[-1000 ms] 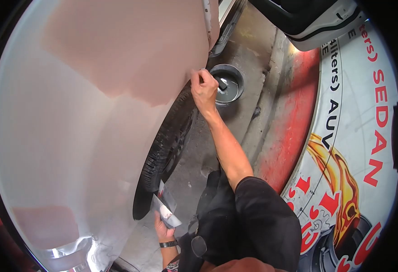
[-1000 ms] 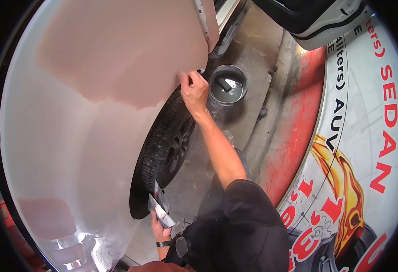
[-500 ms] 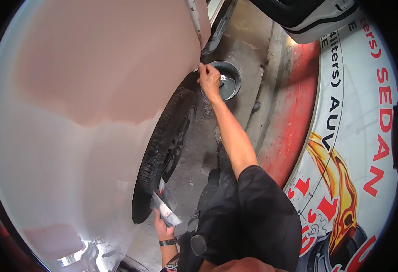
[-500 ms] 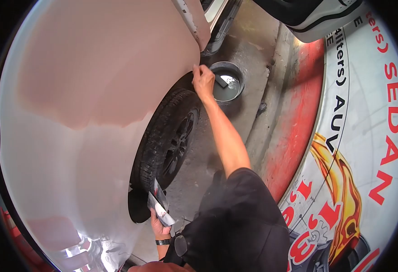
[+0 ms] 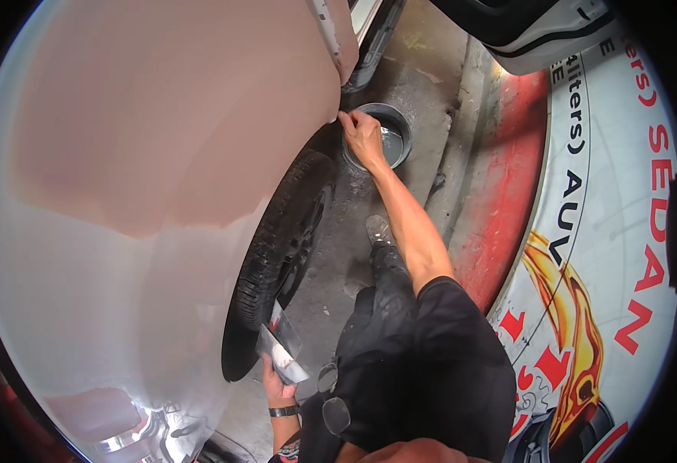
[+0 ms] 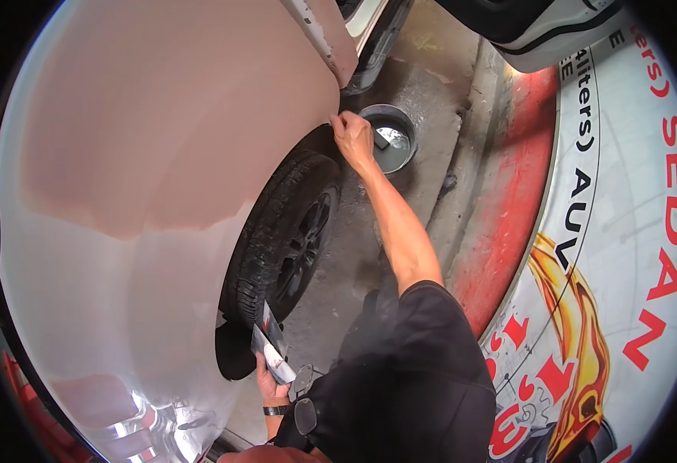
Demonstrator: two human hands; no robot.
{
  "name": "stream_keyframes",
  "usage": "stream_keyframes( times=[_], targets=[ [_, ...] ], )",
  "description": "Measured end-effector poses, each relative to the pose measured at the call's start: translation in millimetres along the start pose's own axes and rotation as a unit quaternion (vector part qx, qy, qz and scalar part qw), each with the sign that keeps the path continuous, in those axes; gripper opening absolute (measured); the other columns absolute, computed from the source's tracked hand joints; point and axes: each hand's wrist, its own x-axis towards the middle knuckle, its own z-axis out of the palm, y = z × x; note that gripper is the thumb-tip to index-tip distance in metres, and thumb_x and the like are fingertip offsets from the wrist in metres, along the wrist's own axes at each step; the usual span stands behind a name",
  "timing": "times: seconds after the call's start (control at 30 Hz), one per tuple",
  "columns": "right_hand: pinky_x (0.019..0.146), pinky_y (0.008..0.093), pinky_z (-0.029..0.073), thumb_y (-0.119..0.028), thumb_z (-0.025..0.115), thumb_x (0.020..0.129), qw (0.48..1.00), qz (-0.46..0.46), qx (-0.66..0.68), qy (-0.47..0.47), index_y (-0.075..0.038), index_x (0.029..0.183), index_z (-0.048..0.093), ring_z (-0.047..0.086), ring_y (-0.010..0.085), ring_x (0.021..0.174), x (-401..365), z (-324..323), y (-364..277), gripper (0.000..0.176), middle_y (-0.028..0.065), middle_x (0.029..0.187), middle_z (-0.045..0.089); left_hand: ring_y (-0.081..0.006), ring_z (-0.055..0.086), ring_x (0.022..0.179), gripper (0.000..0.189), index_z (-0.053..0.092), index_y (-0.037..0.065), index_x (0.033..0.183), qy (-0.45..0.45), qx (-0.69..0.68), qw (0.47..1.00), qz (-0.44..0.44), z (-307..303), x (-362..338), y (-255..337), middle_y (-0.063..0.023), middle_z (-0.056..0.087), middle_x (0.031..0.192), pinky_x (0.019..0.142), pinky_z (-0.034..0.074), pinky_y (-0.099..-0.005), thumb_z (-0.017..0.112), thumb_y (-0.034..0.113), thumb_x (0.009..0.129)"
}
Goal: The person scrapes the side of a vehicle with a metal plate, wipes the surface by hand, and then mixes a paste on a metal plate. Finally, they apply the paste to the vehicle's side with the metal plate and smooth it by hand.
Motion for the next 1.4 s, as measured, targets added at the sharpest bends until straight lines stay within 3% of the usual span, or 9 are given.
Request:
stream_keyframes(
  times=[0.5, 0.63, 0.77, 0.9, 1.0, 1.1, 1.17, 1.27, 1.4],
  targets=[
    [0.060, 0.0466, 0.047, -0.020, 0.063, 0.090, 0.995, -0.044, 0.089, 0.009, 0.002, 0.076, 0.060, 0.063, 0.0424, 0.072, -36, 13, -73, 0.027, 0.0231, 0.071, 0.061, -0.0218, 0.066, 0.104, 0.043, 0.056, 0.007, 0.129, -0.004, -0.012, 1.000, -0.009, -2, 2, -2, -0.0054, 0.067, 0.116, 0.092, 0.053, -0.0366, 0.059, 0.036, 0.098],
    [0.050, 0.0373, 0.046, -0.020, 0.063, 0.092, 0.981, -0.145, -0.078, -0.101, 0.005, 0.075, 0.061, 0.064, 0.0196, 0.055, -46, -8, -71, 0.029, 0.0166, 0.058, 0.057, -0.0213, 0.064, 0.106, 0.046, 0.055, 0.007, 0.130, 0.013, 0.001, 1.000, 0.009, 0, 3, -2, -0.0051, 0.066, 0.118, 0.093, 0.052, -0.0370, 0.062, 0.037, 0.097],
    [0.038, 0.0273, 0.042, -0.023, 0.062, 0.093, 0.943, 0.213, 0.240, -0.089, -0.001, 0.073, 0.064, 0.057, 0.0133, 0.041, -19, -6, -63, 0.030, 0.0024, 0.056, 0.055, -0.0205, 0.063, 0.108, 0.044, 0.056, 0.007, 0.130, -0.008, -0.007, 1.000, -0.007, -14, 7, -1, -0.0048, 0.066, 0.120, 0.096, 0.050, -0.0377, 0.063, 0.035, 0.096],
    [0.037, 0.0290, 0.041, -0.026, 0.061, 0.094, 0.903, 0.281, 0.269, -0.184, -0.001, 0.071, 0.063, 0.054, 0.0143, 0.039, -25, -1, -93, 0.034, 0.0060, 0.055, 0.057, -0.0205, 0.064, 0.107, 0.042, 0.057, 0.008, 0.129, -0.016, -0.025, 1.000, -0.001, -18, 9, -4, -0.0046, 0.066, 0.118, 0.095, 0.050, -0.0374, 0.063, 0.034, 0.096],
    [0.040, 0.0264, 0.038, -0.035, 0.057, 0.098, 0.868, 0.189, 0.112, -0.446, -0.004, 0.077, 0.067, 0.057, 0.0121, 0.046, -66, -11, -81, 0.038, 0.0010, 0.058, 0.056, -0.0206, 0.065, 0.104, 0.041, 0.058, 0.008, 0.126, -0.029, -0.071, 0.997, -0.011, -20, 10, -3, -0.0049, 0.067, 0.116, 0.091, 0.053, -0.0375, 0.061, 0.036, 0.097],
    [0.048, 0.0327, 0.048, -0.035, 0.056, 0.098, 0.960, 0.155, 0.171, -0.160, 0.000, 0.080, 0.067, 0.061, 0.0190, 0.052, -43, 12, -35, 0.041, 0.0091, 0.066, 0.065, -0.0209, 0.066, 0.101, 0.041, 0.059, 0.007, 0.123, -0.055, -0.047, 0.997, -0.014, -13, 0, 1, -0.0056, 0.068, 0.113, 0.087, 0.055, -0.0378, 0.059, 0.039, 0.098],
    [0.091, 0.0373, 0.047, -0.047, 0.034, 0.105, 0.966, 0.181, 0.186, 0.004, 0.003, 0.108, 0.067, 0.063, 0.0272, 0.102, -6, 34, -27, 0.060, 0.0146, 0.103, 0.070, -0.0210, 0.067, 0.100, 0.042, 0.059, 0.007, 0.122, -0.045, -0.039, 0.998, -0.005, -17, -2, -2, -0.0061, 0.068, 0.112, 0.086, 0.055, -0.0382, 0.058, 0.041, 0.098],
    [0.113, 0.0391, 0.030, -0.061, 0.026, 0.102, 0.892, 0.265, 0.364, -0.031, 0.005, 0.146, 0.036, 0.041, 0.0262, 0.136, 38, 69, 5, 0.080, 0.0162, 0.150, 0.043, -0.0215, 0.067, 0.099, 0.043, 0.059, 0.006, 0.122, -0.014, -0.032, 0.999, 0.015, -14, -10, -1, -0.0064, 0.068, 0.111, 0.086, 0.055, -0.0387, 0.057, 0.042, 0.098],
    [0.115, 0.0395, 0.028, -0.060, 0.022, 0.103, 0.886, 0.225, 0.406, -0.010, 0.002, 0.149, 0.032, 0.039, 0.0273, 0.138, 35, 121, 8, 0.078, 0.0153, 0.151, 0.041, -0.0222, 0.066, 0.101, 0.044, 0.058, 0.006, 0.124, -0.017, -0.048, 0.999, 0.008, -26, -20, -1, -0.0066, 0.068, 0.113, 0.088, 0.054, -0.0389, 0.057, 0.042, 0.099]
  ],
)
